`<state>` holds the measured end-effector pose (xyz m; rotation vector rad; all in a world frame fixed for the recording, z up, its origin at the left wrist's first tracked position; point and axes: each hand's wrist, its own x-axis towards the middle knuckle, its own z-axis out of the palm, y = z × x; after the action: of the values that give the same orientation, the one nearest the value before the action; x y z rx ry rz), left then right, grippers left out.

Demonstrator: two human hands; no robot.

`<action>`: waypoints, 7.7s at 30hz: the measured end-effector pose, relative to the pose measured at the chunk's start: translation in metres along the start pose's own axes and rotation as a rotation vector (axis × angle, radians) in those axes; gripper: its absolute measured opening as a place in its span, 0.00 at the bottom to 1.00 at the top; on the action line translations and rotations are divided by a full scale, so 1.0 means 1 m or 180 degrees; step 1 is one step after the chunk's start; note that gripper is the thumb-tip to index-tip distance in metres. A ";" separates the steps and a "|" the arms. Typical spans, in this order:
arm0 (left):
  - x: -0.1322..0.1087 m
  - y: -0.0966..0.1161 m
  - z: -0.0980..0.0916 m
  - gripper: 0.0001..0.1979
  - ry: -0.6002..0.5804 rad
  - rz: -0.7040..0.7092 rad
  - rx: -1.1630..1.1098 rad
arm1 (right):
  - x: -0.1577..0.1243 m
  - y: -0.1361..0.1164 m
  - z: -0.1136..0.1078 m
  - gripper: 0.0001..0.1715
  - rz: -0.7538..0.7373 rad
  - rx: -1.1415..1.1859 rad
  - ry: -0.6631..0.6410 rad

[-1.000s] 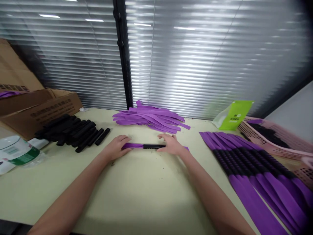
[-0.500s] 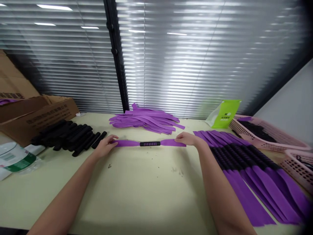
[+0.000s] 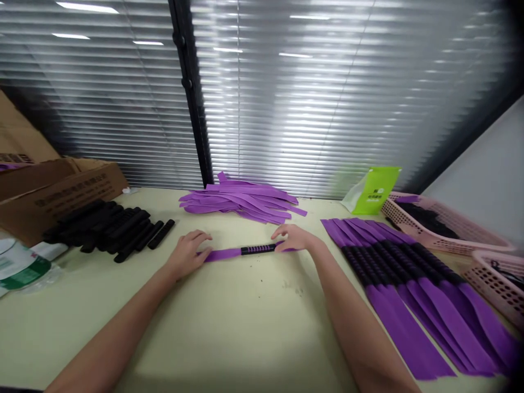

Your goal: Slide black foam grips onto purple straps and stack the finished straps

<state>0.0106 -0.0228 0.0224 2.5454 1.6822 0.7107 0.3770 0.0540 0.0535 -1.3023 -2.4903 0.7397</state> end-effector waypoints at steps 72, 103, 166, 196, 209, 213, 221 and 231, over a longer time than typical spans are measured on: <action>0.005 0.006 0.013 0.18 -0.1021 0.0352 -0.0396 | 0.027 -0.033 0.085 0.18 -0.1518 -0.0476 0.0956; 0.004 -0.020 0.034 0.29 -0.0395 0.0226 0.0150 | -0.202 0.006 -0.024 0.24 0.3098 -0.1488 0.3452; 0.004 -0.021 0.037 0.27 -0.0475 0.0183 0.0288 | -0.173 0.074 -0.052 0.16 0.2442 -0.1289 0.2063; -0.014 0.097 0.039 0.09 0.0847 0.2367 0.1072 | -0.115 -0.137 0.080 0.12 0.0254 -0.1385 0.0397; -0.013 0.102 0.038 0.05 0.1084 0.2294 0.0957 | -0.121 -0.139 0.076 0.11 0.0254 -0.1473 0.0399; -0.013 0.103 0.038 0.04 0.1146 0.2259 0.0914 | -0.122 -0.141 0.073 0.12 0.0285 -0.1457 0.0369; -0.014 0.107 0.039 0.03 0.1206 0.2143 0.0922 | -0.126 -0.139 0.071 0.12 0.0237 -0.1504 0.0412; -0.014 0.110 0.042 0.05 0.1373 0.2017 0.0888 | -0.127 -0.137 0.066 0.12 0.0184 -0.1479 0.0494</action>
<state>0.1180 -0.0716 0.0078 3.3646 1.0678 1.1961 0.3269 -0.1364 0.0741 -1.5118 -2.5930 0.0557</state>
